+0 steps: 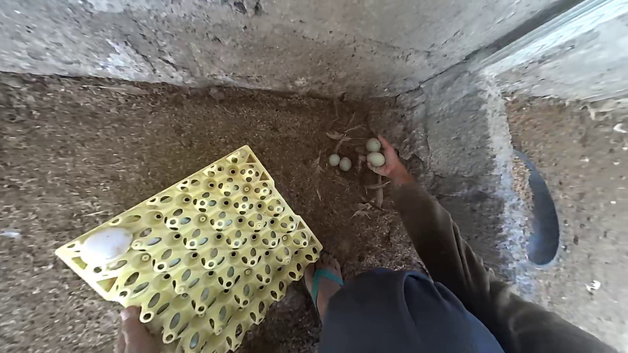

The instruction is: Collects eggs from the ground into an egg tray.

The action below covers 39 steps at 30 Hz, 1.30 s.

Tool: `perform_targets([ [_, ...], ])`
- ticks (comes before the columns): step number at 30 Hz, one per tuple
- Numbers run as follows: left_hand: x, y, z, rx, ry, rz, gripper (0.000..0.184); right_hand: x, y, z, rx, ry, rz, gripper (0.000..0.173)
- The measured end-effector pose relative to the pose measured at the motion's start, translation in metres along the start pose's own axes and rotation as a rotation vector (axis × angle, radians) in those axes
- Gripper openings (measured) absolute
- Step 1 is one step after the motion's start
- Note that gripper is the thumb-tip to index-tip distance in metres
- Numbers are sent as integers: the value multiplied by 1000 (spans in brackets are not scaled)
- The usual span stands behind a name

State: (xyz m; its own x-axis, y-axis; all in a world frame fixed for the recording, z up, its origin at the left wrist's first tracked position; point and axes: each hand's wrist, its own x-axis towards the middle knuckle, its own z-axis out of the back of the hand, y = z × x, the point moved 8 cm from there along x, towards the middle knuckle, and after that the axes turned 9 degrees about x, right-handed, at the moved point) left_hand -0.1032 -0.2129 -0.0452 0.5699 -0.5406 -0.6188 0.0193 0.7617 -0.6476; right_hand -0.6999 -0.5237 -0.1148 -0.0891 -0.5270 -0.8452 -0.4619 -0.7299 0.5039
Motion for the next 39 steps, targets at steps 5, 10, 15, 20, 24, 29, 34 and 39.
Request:
perform_targets([
  [5, 1, 3, 2, 38, 23, -26, 59, 12, 15, -21, -622, -4, 200, 42],
  [10, 1, 2, 2, 72, 16, -21, 61, 10, 6, -68, -1496, 34, 199, 39],
  [15, 1, -2, 2, 124, 24, -25, 62, 45, -20, -59, -1730, 14, 93, 64],
  [20, -6, -12, 3, 212, 33, 39, 63, 29, -25, -74, -1771, 137, 138, 60],
  [24, -1, -5, 5, 179, 102, 35, 62, -19, -2, -112, -1563, 61, 312, 63],
  [29, 4, 1, 4, 150, 136, -10, 62, -139, -5, -254, -1495, 288, 692, 67],
  [34, 8, 1, 4, 174, 129, -47, 63, -224, -93, -398, -1448, 690, 902, 61],
  [39, 8, 0, 4, 196, 127, -56, 62, -226, -173, -454, -1575, 859, 935, 57],
])
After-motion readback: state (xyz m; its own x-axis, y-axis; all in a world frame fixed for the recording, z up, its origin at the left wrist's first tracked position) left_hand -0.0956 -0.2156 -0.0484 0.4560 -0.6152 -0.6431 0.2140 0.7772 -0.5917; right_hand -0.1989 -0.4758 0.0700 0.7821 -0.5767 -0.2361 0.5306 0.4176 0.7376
